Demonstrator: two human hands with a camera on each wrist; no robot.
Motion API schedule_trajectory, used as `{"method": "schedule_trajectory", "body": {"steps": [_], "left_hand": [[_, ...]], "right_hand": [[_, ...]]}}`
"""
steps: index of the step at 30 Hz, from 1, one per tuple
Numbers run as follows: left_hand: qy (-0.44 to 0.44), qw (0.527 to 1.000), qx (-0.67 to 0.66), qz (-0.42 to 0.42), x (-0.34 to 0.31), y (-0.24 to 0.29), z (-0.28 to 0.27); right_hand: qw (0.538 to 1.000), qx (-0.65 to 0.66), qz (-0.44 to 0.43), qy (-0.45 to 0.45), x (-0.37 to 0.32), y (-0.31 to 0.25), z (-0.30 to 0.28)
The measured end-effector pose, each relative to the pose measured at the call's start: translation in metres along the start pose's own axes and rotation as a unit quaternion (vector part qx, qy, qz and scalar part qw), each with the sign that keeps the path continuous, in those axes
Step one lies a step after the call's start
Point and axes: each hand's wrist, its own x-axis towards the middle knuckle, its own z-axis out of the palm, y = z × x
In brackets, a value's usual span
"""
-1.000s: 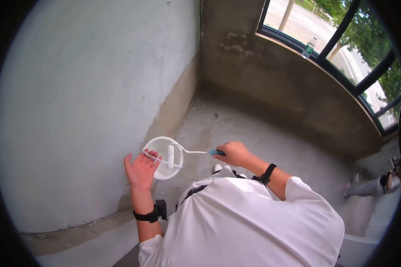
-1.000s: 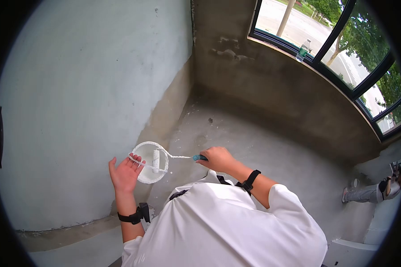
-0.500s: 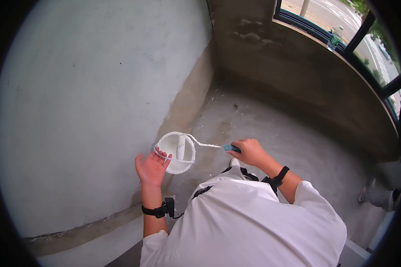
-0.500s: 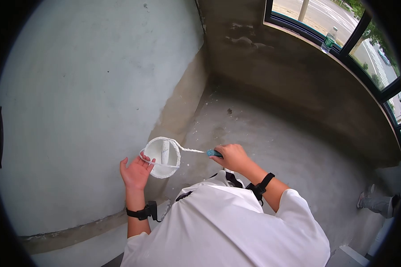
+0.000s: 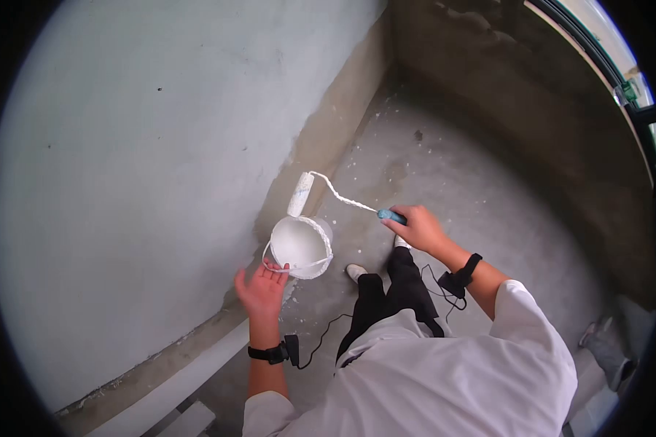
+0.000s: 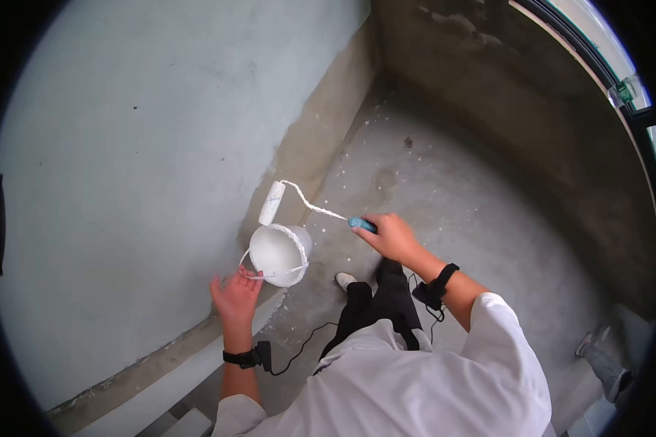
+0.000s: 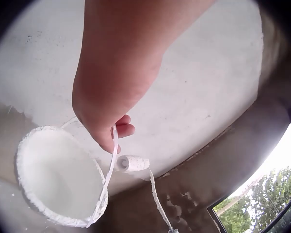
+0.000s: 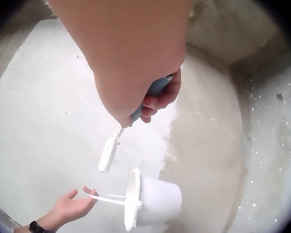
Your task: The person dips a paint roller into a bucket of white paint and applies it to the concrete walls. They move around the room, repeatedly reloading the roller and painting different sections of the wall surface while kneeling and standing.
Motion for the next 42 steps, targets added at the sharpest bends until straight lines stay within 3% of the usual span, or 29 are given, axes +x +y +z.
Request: {"method": "schedule_trajectory", "body": {"steps": [2,5,7,8,10,14,16,18,20,26,31,36,39,42], "left_hand": [[0.081,0.995,-0.04,0.027,0.003,-0.003,-0.03],[0.11,0.991,-0.069,0.042,0.021,-0.008,-0.089],[0.131,0.986,-0.085,0.058,0.033,-0.015,-0.125],[0.146,0.982,-0.095,0.074,0.038,-0.019,-0.142],[0.193,0.972,-0.104,0.083,0.046,-0.026,-0.169],[0.322,0.933,-0.124,0.099,0.053,-0.042,-0.235],[0.339,0.929,-0.116,0.095,0.047,-0.049,-0.281],[0.357,0.924,-0.103,0.091,0.034,-0.059,-0.308],[0.403,0.908,-0.088,0.077,0.022,-0.053,-0.349],[0.428,0.899,-0.085,0.036,-0.034,-0.071,-0.415],[0.411,0.908,-0.078,0.019,-0.067,-0.077,-0.44],[0.394,0.916,-0.071,0.009,-0.074,-0.084,-0.45],[0.402,0.914,-0.057,0.005,-0.066,-0.093,-0.442],[0.41,0.911,-0.049,-0.007,-0.05,-0.097,-0.417]], "right_hand": [[0.997,0.056,0.052,-0.024,0.029,0.019,0.036],[0.985,0.144,0.086,-0.034,0.07,0.051,0.098],[0.922,0.349,0.166,-0.037,0.092,0.061,0.134],[0.922,0.346,0.169,-0.042,0.103,0.068,0.149],[0.848,0.485,0.21,-0.025,0.127,0.077,0.171],[0.804,0.554,0.216,0.005,0.176,0.094,0.193],[0.754,0.624,0.204,0.028,0.208,0.11,0.196],[0.749,0.63,0.203,0.035,0.234,0.127,0.191],[0.753,0.629,0.187,0.054,0.244,0.124,0.204],[0.766,0.605,0.216,0.042,0.261,0.125,0.222],[0.828,0.5,0.253,0.021,0.221,0.115,0.286],[0.909,0.362,0.208,-0.004,0.141,0.102,0.366],[0.929,0.333,0.16,-0.004,0.119,0.101,0.373],[0.936,0.304,0.179,0.013,0.138,0.109,0.346]]}}
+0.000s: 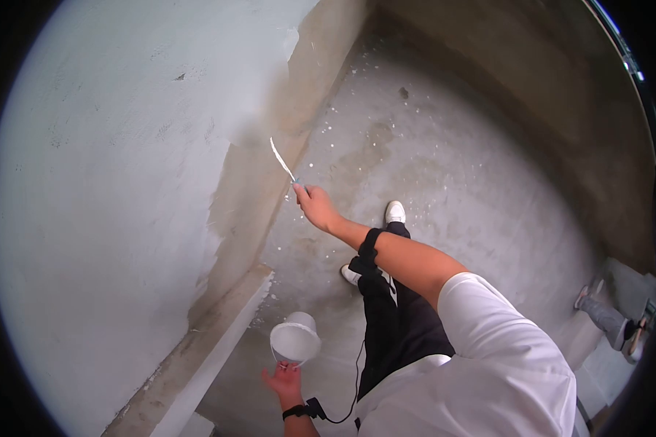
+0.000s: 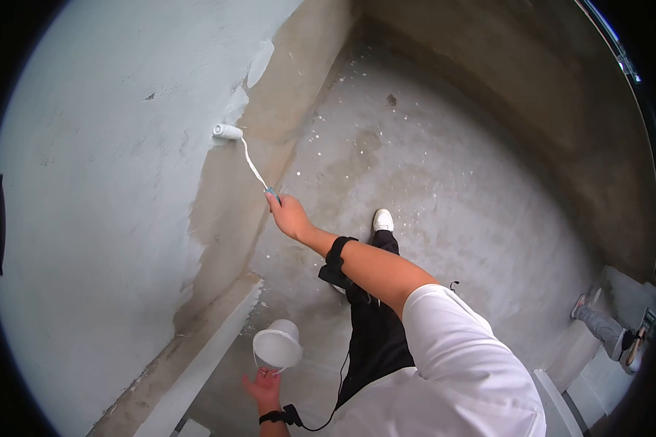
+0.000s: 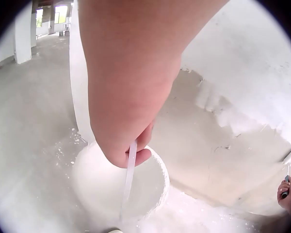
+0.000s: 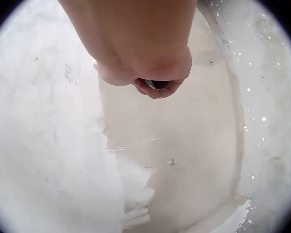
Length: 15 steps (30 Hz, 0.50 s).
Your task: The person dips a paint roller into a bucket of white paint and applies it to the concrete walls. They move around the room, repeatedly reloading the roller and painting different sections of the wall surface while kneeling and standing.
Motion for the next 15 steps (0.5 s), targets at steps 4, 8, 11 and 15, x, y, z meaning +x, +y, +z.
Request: {"method": "schedule_trajectory", "body": {"steps": [4,8,11,15], "left_hand": [[-0.07,0.997,-0.026,-0.006,0.0,-0.009,0.019],[-0.088,0.996,-0.021,0.001,-0.011,-0.017,0.055],[-0.091,0.996,-0.025,-0.002,-0.02,-0.026,0.08],[-0.083,0.996,-0.012,-0.012,-0.02,-0.036,0.104]], "right_hand": [[0.999,0.009,0.024,0.029,0.076,-0.036,-0.058],[0.982,0.181,0.05,0.017,0.132,-0.108,-0.121],[0.976,0.208,0.065,0.014,0.137,-0.119,-0.12],[0.992,0.105,0.066,-0.003,0.077,-0.087,-0.07]]}}
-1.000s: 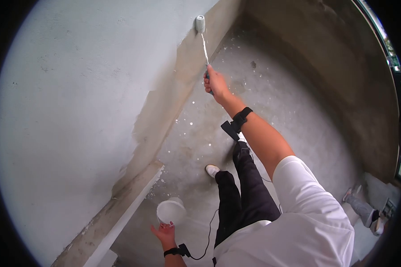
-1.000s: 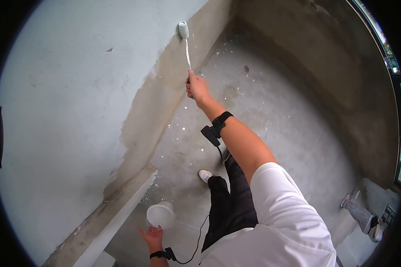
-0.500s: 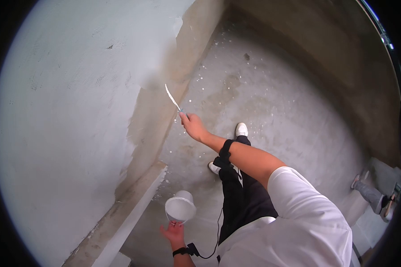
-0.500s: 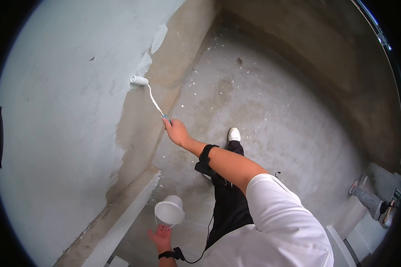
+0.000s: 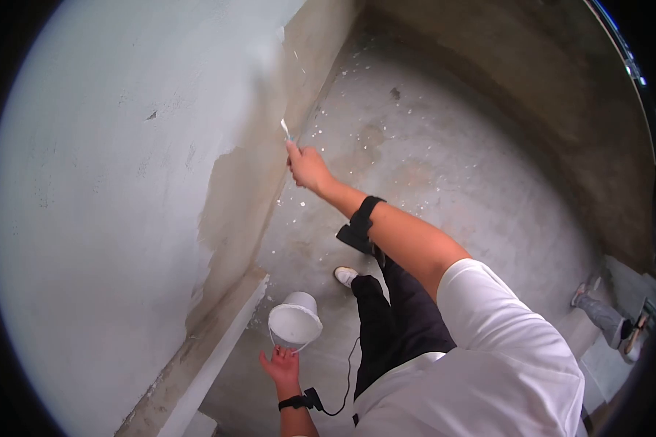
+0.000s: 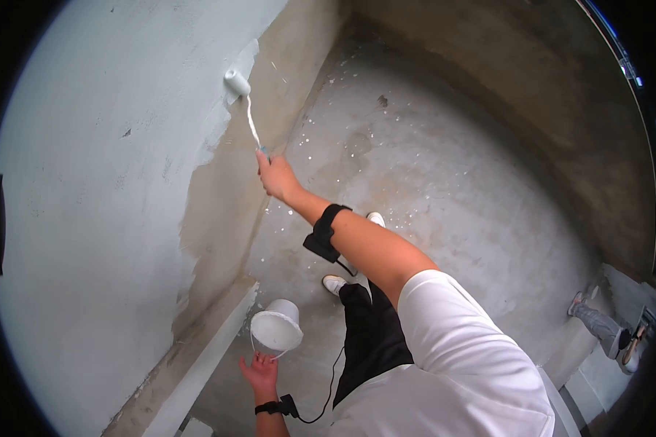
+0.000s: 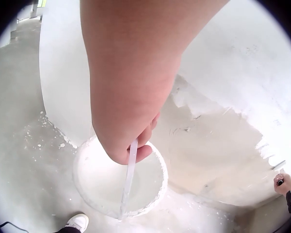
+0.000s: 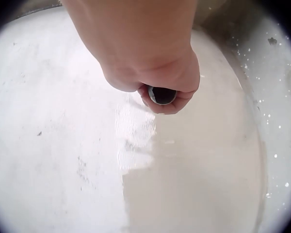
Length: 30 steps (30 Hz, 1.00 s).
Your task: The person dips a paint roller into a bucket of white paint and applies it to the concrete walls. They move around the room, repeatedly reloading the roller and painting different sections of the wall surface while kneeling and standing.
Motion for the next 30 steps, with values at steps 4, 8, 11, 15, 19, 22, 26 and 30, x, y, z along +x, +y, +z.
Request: {"method": "schedule_trajectory", "body": {"steps": [4,8,11,15,19,22,26,30], "left_hand": [[0.012,1.0,0.025,-0.009,0.01,-0.005,0.011],[0.015,0.998,0.05,-0.019,0.01,-0.009,0.023],[0.029,0.998,0.06,-0.009,0.003,-0.017,0.037],[0.058,0.997,0.057,0.011,-0.014,-0.027,0.059],[0.034,0.999,0.024,0.006,-0.016,-0.026,0.059],[0.02,1.0,0.021,0.008,-0.023,-0.024,0.066],[0.012,0.998,0.054,0.009,-0.027,-0.026,0.071],[-0.002,0.999,0.043,-0.001,-0.031,-0.036,0.075]], "right_hand": [[0.991,-0.112,-0.058,-0.044,-0.064,0.07,0.041],[0.988,-0.142,-0.054,-0.021,-0.054,0.057,0.021],[0.983,-0.162,-0.08,0.041,0.008,0.014,-0.02],[0.998,-0.039,-0.023,0.037,0.072,-0.064,-0.063],[0.999,0.026,-0.026,0.032,0.064,-0.053,-0.04],[0.992,-0.09,-0.086,0.022,0.01,0.002,-0.001],[0.988,-0.138,-0.05,-0.043,-0.059,0.043,0.014],[0.969,-0.226,-0.093,-0.047,-0.04,0.037,-0.018]]}}
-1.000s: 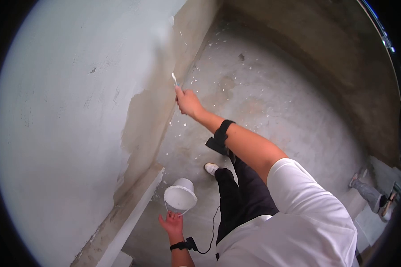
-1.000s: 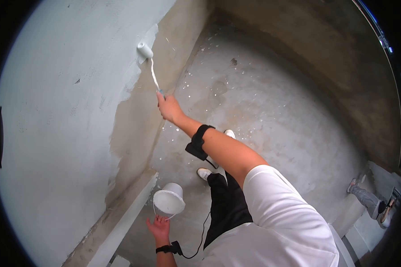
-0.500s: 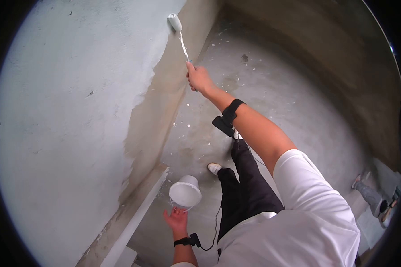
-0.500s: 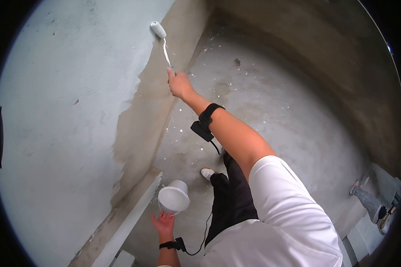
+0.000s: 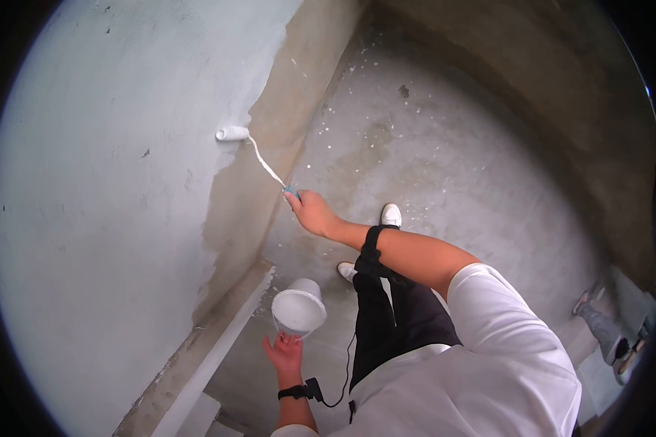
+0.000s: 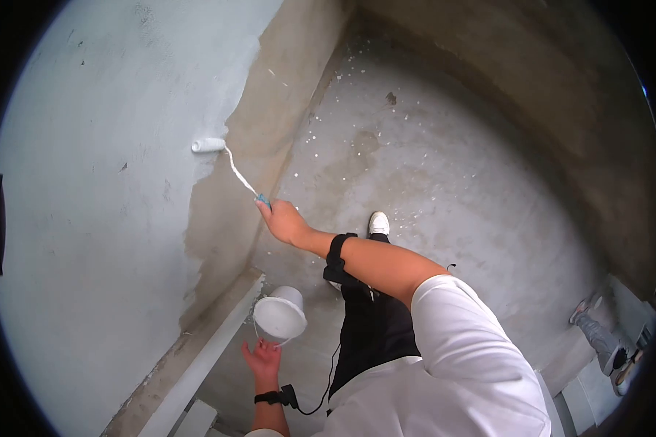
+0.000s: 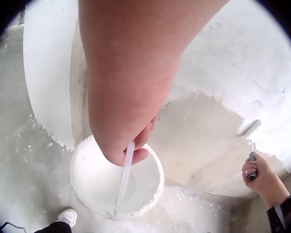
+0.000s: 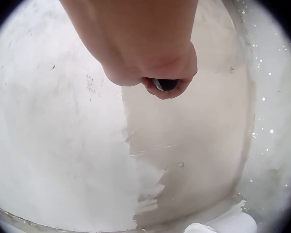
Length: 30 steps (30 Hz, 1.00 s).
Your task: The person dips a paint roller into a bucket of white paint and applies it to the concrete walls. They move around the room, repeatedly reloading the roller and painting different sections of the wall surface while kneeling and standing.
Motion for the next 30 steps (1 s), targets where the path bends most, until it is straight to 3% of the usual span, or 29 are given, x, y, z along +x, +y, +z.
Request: {"method": "schedule_trajectory", "body": {"steps": [3,6,9,12,16,19,21,23,25,26,27,28,30], "left_hand": [[0.02,1.0,-0.019,0.01,0.004,-0.011,-0.001],[0.005,0.999,-0.036,0.02,-0.002,-0.02,-0.005],[-0.019,0.998,-0.05,0.013,-0.006,-0.021,-0.012],[-0.02,0.998,-0.065,0.001,-0.013,-0.026,-0.014],[0.0,0.998,-0.062,0.007,-0.026,-0.031,-0.029],[-0.026,0.998,-0.057,0.003,-0.023,-0.026,-0.061],[-0.053,0.998,-0.034,-0.017,-0.02,-0.029,-0.072],[-0.046,0.998,-0.023,0.044,-0.036,-0.028,-0.068],[-0.085,0.995,0.006,0.042,-0.041,-0.026,-0.075],[-0.124,0.991,0.02,0.046,-0.04,-0.021,-0.085],[-0.163,0.985,0.033,0.05,-0.038,-0.019,-0.09],[-0.184,0.982,0.036,0.032,-0.042,-0.02,-0.085],[-0.158,0.981,0.073,0.082,-0.061,-0.019,-0.074]], "right_hand": [[0.998,-0.009,0.0,0.061,0.057,-0.003,-0.046],[0.984,0.151,0.078,0.062,0.107,-0.042,-0.097],[0.962,0.247,0.086,0.075,0.123,-0.058,-0.101],[0.949,0.297,0.096,0.045,0.091,-0.062,-0.044],[0.945,0.302,0.124,-0.041,-0.018,-0.062,0.068],[0.96,0.26,0.088,-0.053,-0.061,-0.043,0.119],[0.952,0.266,0.12,-0.095,-0.069,-0.045,0.099],[0.96,0.245,0.107,-0.078,-0.059,-0.038,0.065],[0.97,0.218,0.088,-0.063,-0.055,-0.03,0.026],[0.988,0.117,0.045,-0.094,-0.061,-0.026,0.009],[0.992,0.013,0.009,-0.125,-0.073,-0.024,-0.01],[0.989,0.012,0.007,-0.145,-0.093,-0.026,-0.025],[0.984,0.004,0.003,-0.18,-0.143,-0.026,-0.042]]}}
